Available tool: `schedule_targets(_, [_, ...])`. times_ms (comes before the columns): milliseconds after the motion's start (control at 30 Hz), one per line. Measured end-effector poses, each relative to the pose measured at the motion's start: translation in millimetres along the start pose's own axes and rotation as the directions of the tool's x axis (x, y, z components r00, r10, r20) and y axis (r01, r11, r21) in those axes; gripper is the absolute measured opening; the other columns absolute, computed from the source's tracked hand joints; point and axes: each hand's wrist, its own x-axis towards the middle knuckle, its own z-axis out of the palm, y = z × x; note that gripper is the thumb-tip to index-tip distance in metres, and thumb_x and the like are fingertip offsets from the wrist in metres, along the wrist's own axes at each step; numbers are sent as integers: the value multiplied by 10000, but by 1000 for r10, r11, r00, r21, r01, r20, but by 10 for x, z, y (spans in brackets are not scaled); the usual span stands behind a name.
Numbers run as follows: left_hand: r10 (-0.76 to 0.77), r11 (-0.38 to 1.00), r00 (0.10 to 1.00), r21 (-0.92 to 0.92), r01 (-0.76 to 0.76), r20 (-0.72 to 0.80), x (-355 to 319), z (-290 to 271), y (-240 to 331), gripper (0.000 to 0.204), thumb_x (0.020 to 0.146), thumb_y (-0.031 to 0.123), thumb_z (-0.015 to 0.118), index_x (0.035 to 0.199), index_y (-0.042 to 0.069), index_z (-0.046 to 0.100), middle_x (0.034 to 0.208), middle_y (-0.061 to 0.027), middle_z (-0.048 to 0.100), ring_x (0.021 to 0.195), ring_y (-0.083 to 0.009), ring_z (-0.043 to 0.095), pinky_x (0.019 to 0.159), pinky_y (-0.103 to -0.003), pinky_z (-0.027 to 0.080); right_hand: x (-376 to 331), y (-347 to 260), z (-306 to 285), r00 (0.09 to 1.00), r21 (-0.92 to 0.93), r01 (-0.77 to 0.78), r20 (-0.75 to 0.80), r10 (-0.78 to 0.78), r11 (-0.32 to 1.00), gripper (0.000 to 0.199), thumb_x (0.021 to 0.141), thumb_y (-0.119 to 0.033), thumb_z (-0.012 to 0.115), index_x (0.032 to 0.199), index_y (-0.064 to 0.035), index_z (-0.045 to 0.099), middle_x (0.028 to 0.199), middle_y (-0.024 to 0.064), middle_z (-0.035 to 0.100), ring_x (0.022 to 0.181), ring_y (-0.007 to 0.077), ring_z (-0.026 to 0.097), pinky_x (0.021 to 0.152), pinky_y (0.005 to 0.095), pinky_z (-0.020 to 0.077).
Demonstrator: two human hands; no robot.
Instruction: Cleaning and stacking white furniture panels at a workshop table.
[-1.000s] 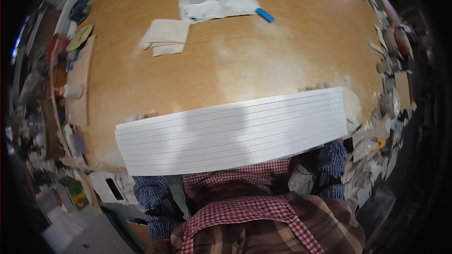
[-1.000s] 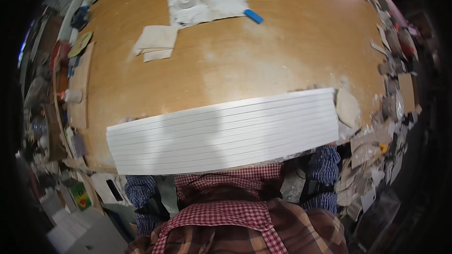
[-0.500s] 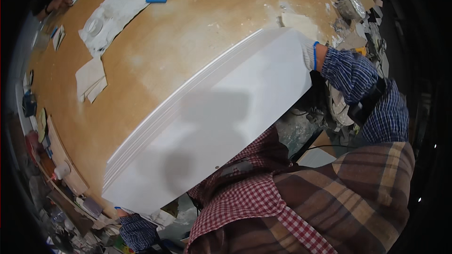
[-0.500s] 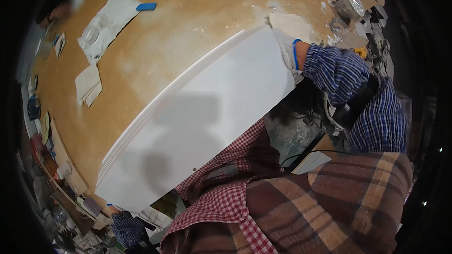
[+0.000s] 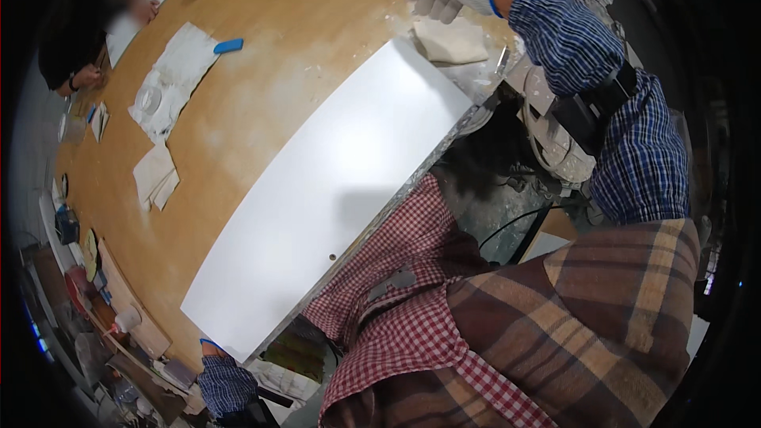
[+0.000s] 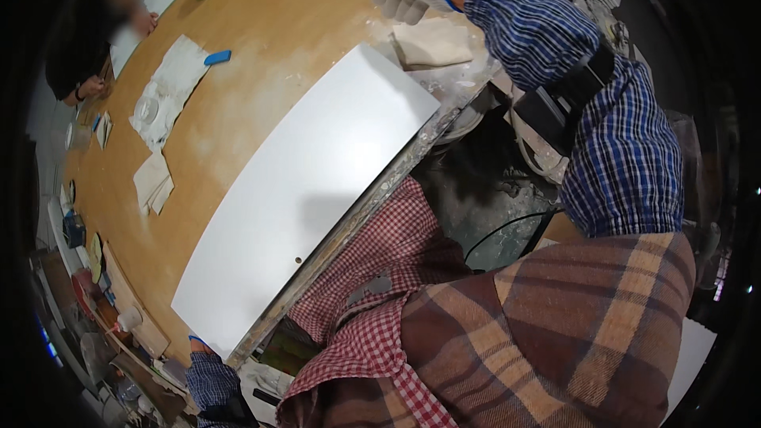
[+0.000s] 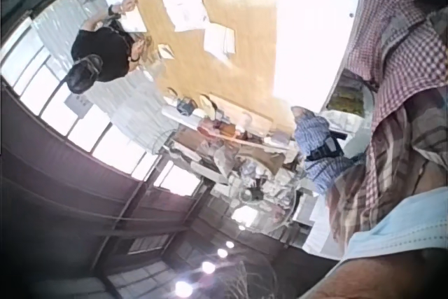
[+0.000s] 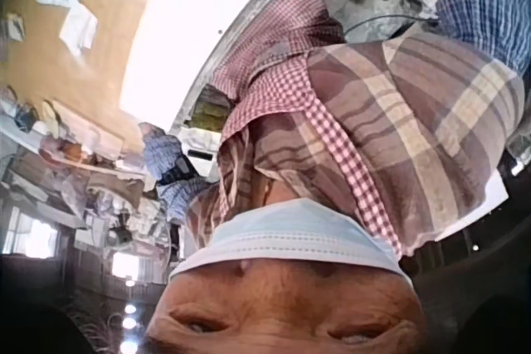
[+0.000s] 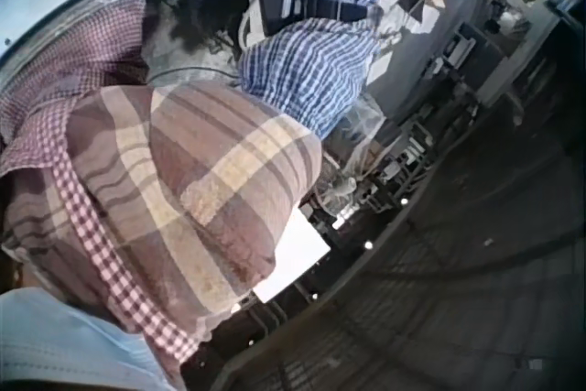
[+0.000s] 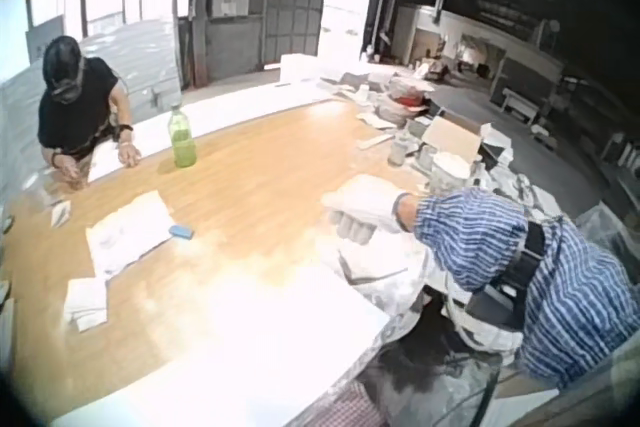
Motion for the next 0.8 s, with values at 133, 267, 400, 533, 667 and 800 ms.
schedule_targets(133, [-33,998,998,48,35,-49,-247,-273,-116,415,1038,371,395,716,125,484,759,-28,577,658,-149,532,585,-307,448,-207,434,-250,992,-244,43,-102,-70,969,440,930,-429,567,1091,-38,686,911,152,709,848,275,676,805,378,545])
schedule_targets(267, [-38,995,990,83,50,-137,-335,-757,-38,435,1039,386,391,693,135,470,731,-26,567,631,-149,524,563,-309,443,-220,917,16,969,-570,165,-60,-242,805,463,904,-421,584,1208,-74,630,1114,189,677,1028,347,648,910,404,510])
schedule_targets(400, [-168,965,968,167,200,-188,-647,-919,1742,462,994,524,473,708,162,493,544,7,479,379,-123,377,349,-282,290,-241,1746,437,870,-647,356,-35,-492,674,602,876,-366,668,1380,-89,490,1389,217,497,1274,376,482,1047,434,417])
schedule_targets(533, [115,983,912,178,-47,-394,-1241,-583,2133,448,986,505,524,695,174,446,568,25,440,429,-75,364,390,-227,261,-60,1771,699,796,-703,325,-158,-584,632,518,844,-393,659,1260,-100,568,1263,162,570,1153,347,547,996,443,429])
schedule_targets(667, [145,987,983,-54,-152,-115,-1560,-136,2108,425,1002,473,516,737,153,428,617,41,395,499,-68,346,438,-247,259,72,1688,551,836,-613,258,-246,-490,747,300,877,-307,620,1072,-87,680,979,154,672,972,342,623,897,403,478])
schedule_targets(800, [328,940,945,-100,-326,4,-1877,532,2084,365,1012,328,525,814,22,549,739,-35,537,600,-121,505,518,-255,420,-432,945,271,836,75,343,-479,-268,936,301,982,-234,551,1177,-22,640,1062,100,685,1053,202,636,885,322,492])
